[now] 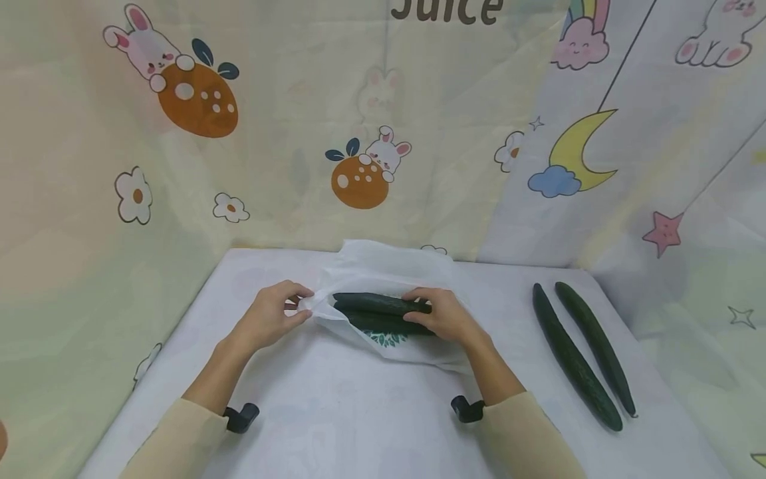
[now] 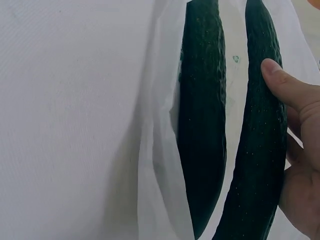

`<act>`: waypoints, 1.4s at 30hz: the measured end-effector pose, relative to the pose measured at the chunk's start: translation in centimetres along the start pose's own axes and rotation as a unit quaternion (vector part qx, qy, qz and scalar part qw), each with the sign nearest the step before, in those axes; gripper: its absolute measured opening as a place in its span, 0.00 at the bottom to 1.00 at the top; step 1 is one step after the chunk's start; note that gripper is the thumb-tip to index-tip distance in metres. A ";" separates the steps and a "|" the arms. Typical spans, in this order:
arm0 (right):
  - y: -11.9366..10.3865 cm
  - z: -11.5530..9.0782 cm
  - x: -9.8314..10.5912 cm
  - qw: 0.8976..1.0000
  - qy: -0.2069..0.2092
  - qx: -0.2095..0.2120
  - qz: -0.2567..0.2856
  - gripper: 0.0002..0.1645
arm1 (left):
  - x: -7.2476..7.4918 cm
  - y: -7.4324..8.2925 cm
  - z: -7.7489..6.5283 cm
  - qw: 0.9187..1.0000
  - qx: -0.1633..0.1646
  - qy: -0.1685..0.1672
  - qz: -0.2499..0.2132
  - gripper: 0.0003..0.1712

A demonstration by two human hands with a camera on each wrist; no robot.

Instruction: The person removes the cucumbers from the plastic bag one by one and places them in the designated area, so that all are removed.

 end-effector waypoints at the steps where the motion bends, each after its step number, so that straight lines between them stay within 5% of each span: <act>1: 0.1 -0.1 0.1 1.000 0.001 -0.004 0.001 0.22 | 0.1 0.0 0.0 1.000 -0.003 0.001 0.002 0.19; 18: -1.0 -1.3 1.2 0.997 0.009 0.039 0.061 0.22 | 0.5 0.1 0.1 0.999 -0.006 0.035 0.030 0.19; 30: -2.0 -2.4 1.0 0.996 -0.005 0.068 0.056 0.22 | 0.5 0.4 0.1 0.996 -0.027 0.073 0.033 0.20; 42: -3.5 -3.0 1.3 0.986 -0.015 0.109 0.125 0.22 | 0.2 0.3 -0.3 0.998 -0.020 0.050 0.023 0.18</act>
Point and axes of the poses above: each hand's wrist, its own z-axis towards the middle knuckle, its own x-axis out of the back of the hand, y = z × x, the point moved 5 cm from there along z, towards the middle knuckle, and after that the axes turned 6 degrees about x, right-handed, at the moved point
